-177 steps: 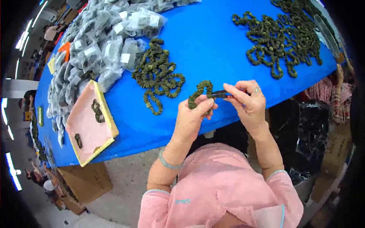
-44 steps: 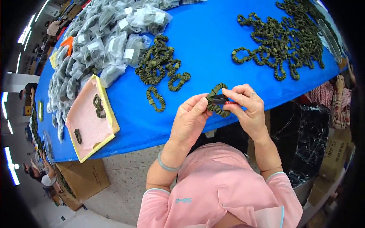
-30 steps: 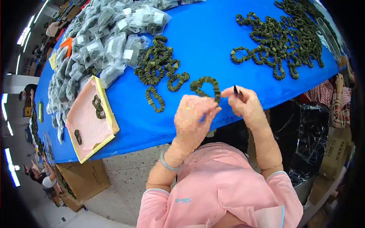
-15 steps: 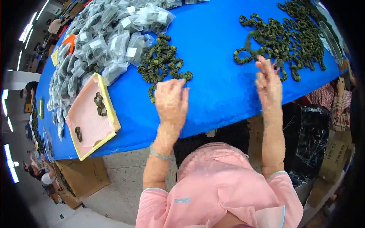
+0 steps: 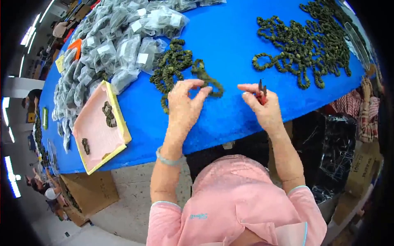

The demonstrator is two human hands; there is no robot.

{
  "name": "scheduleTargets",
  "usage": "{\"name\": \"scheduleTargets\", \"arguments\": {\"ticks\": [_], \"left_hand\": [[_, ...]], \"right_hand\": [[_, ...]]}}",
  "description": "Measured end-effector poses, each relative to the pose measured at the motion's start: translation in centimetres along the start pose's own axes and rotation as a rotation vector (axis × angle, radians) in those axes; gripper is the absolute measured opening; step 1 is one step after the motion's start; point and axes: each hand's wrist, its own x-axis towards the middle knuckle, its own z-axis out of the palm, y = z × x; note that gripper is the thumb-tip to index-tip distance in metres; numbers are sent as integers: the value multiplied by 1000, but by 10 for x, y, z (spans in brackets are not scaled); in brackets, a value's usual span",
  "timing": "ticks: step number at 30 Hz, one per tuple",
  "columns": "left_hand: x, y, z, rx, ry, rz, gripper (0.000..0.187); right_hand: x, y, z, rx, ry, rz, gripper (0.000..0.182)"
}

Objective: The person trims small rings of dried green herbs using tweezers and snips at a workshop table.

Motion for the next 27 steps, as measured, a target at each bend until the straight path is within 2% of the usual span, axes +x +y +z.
{"name": "scheduleTargets", "arguments": {"ticks": [1, 2, 4, 5, 9, 15, 19, 20, 24, 27], "left_hand": [[-6, 11, -2, -110, -99, -179, 19], [-13, 13, 1, -111, -99, -180, 19], [-25, 15, 8, -476, -315, -246, 19], [-30, 16, 11, -477, -315, -246, 19], [-43, 20, 20, -1061, -316, -421, 19], [-55, 17, 19, -1136, -315, -517, 19], [-56, 13, 18, -1265, -233, -527, 17], [-56, 14, 17, -1266, -232, -527, 17], [-52, 28, 14, -1482, -195, -645, 15], [-52, 30, 15, -1488, -213, -652, 15]], "right_hand": [[0, -2, 2, -20, -23, -10, 20], [1, -4, 4, -41, -48, -20, 18], [3, -7, 6, -81, -99, -41, 16], [3, -6, 6, -82, -99, -41, 16], [6, 1, 6, 202, -153, 68, 15], [2, 0, 6, 187, -113, 85, 13], [-7, -14, 8, -178, 92, -256, 21], [-8, -13, 7, -179, 90, -256, 21], [-13, -7, -9, -372, 31, -474, 31], [-15, -5, -9, -406, 19, -497, 34]]}}
